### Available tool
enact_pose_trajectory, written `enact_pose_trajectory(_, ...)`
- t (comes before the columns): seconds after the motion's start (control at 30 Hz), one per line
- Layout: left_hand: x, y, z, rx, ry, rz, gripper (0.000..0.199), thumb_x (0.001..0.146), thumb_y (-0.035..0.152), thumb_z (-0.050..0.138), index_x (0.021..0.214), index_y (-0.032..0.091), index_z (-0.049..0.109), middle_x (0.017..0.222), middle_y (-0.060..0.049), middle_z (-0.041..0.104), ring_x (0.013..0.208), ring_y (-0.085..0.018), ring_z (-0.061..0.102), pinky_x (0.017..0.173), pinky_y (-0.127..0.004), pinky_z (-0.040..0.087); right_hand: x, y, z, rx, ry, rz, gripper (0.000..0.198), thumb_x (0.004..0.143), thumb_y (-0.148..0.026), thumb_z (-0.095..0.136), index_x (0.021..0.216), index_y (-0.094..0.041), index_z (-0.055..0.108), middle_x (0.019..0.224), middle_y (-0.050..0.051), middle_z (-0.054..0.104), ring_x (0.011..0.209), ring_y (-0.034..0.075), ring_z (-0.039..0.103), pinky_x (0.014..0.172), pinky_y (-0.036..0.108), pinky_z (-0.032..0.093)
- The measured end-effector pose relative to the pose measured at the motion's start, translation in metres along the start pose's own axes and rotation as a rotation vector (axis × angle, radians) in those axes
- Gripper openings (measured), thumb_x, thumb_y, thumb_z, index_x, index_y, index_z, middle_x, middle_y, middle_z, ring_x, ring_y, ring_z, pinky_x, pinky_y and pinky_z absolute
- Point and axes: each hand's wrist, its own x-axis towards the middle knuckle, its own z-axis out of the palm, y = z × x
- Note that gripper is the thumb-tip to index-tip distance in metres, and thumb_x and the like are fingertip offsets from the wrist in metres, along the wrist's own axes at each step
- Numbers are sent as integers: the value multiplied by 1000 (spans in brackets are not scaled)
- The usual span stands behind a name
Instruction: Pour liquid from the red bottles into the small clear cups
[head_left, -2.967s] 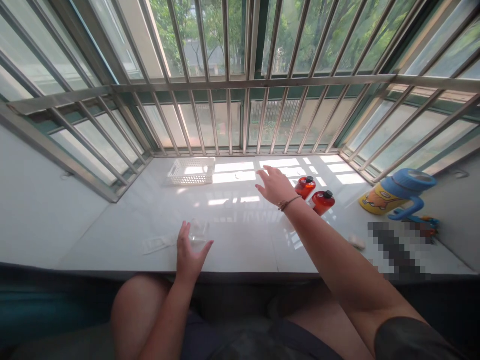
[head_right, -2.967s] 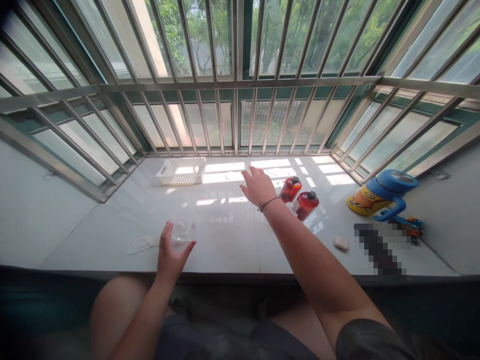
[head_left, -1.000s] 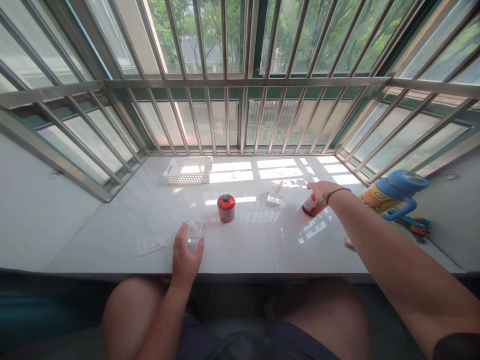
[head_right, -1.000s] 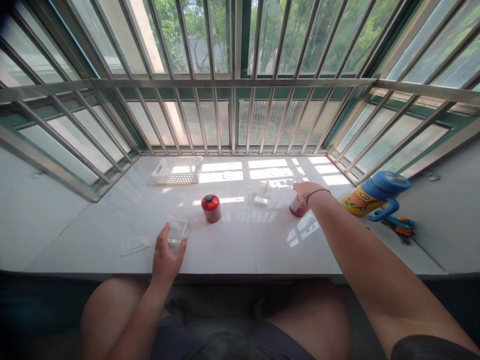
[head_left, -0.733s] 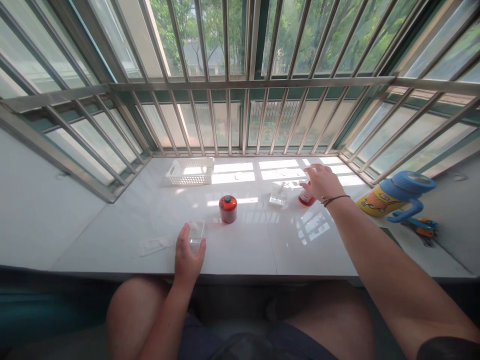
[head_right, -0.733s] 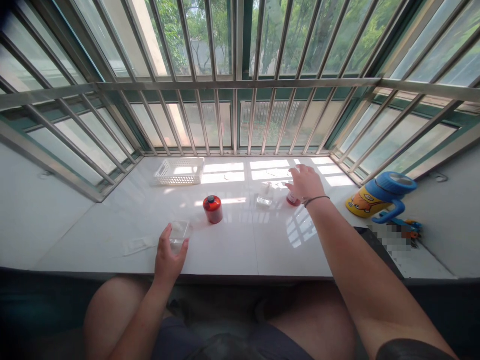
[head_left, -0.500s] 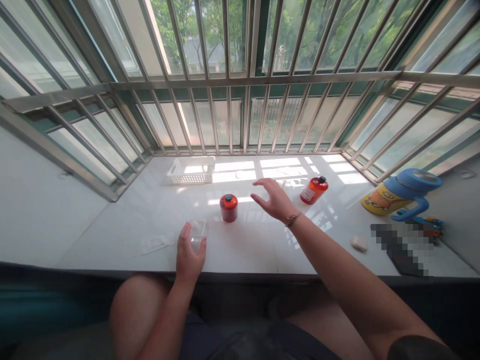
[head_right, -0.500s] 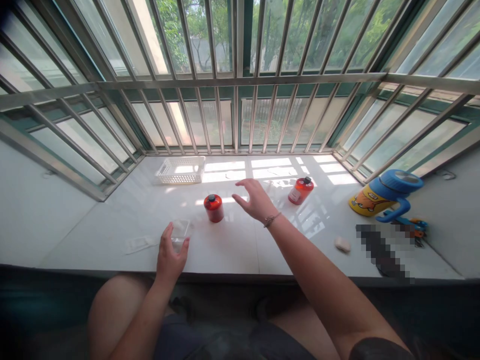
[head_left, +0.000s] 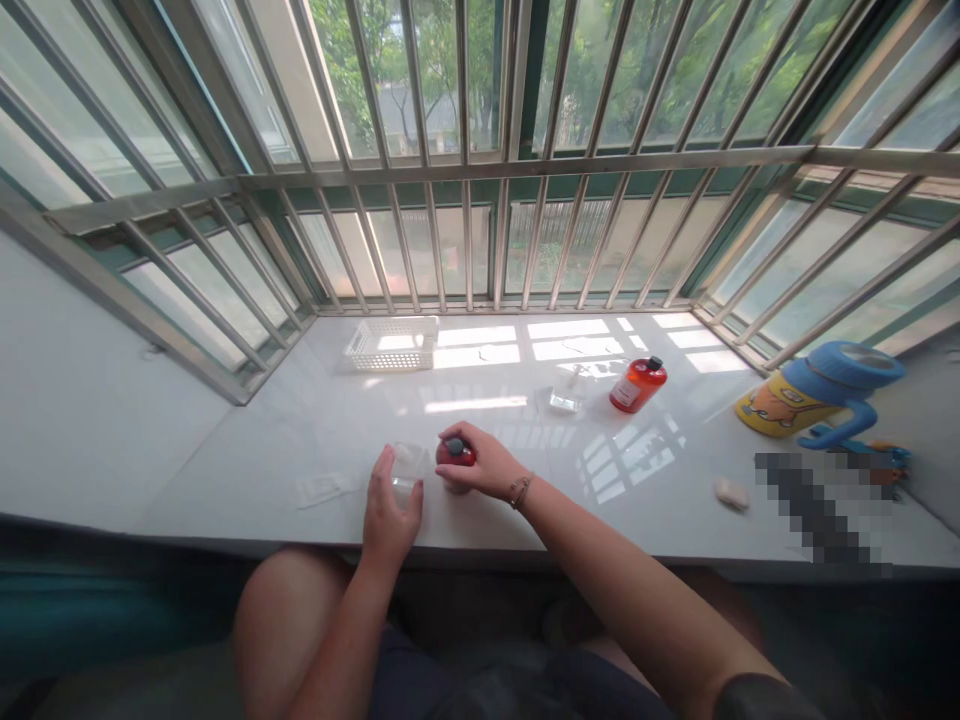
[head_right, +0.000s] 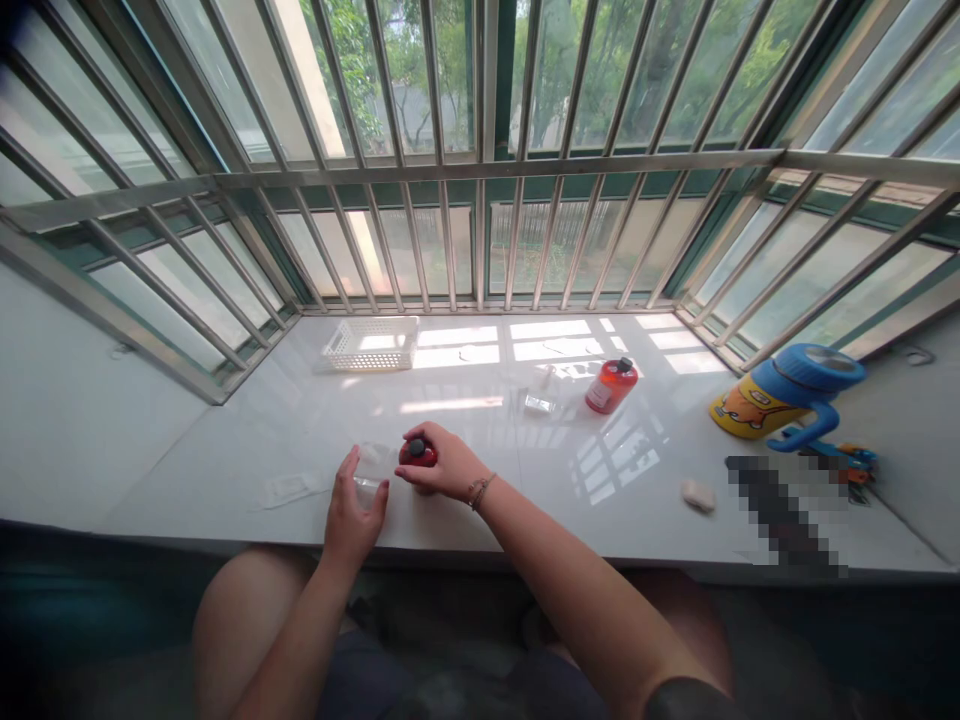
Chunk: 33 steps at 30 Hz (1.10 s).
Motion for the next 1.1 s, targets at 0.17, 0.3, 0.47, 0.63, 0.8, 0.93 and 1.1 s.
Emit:
enact_pose_trajectory(0.17,0,5,-6,9,78,34,71,100,35,68,161,18,36,162,-24,48,152,-36,49,124,-59,45,-84,3,-28,9,152,106,55,78,-45,90,125,-27,66,114,5,75,104,25,72,94,41,60)
enact_pose_trajectory(0.3,1,22,-12,22,171,79,67,98,34,72,155,17,43,161,-26,48,152,-38,47,124,-61,43,-124,13,-53,-84,451,150,52,81,-44,87,125,-27,66,117,6,73,105,27,71,97,44,59)
enact_pose_trajectory(0.47,15,88,-9,-204,55,107,50,105,28,60,153,22,49,153,-18,59,146,-33,55,122,-56,47,-119,18,-40,-140,692,118,49,82,-43,86,124,-27,66,118,7,71,109,27,69,102,47,57)
enact_pose_trajectory(0.63,33,154,20,-420,-316,193,67,103,32,64,164,25,39,168,-16,45,158,-34,41,128,-58,41,-99,17,-16,-69,656,42,50,81,-40,87,124,-28,65,116,6,70,102,25,71,94,43,61)
enact_pose_trajectory(0.8,33,171,49,-542,-450,-40,62,94,31,75,153,27,54,164,-14,51,153,-34,49,127,-59,43,-97,25,-13,-101,691,39,46,82,-39,85,121,-30,63,114,5,69,98,24,70,85,41,62)
enact_pose_trajectory(0.93,30,174,51,-655,-437,-189,45,93,25,74,137,28,65,159,-10,56,148,-31,54,127,-55,43,-96,28,-14,-159,699,15,46,80,-40,87,118,-29,63,114,5,68,96,24,70,85,42,61)
enact_pose_trajectory(1.1,30,178,53,-750,-438,-295,40,88,23,78,126,25,65,156,-12,59,145,-29,57,126,-53,44,-96,25,-14,-156,716,5,46,82,-42,86,119,-28,63,115,6,67,99,25,69,88,42,61)
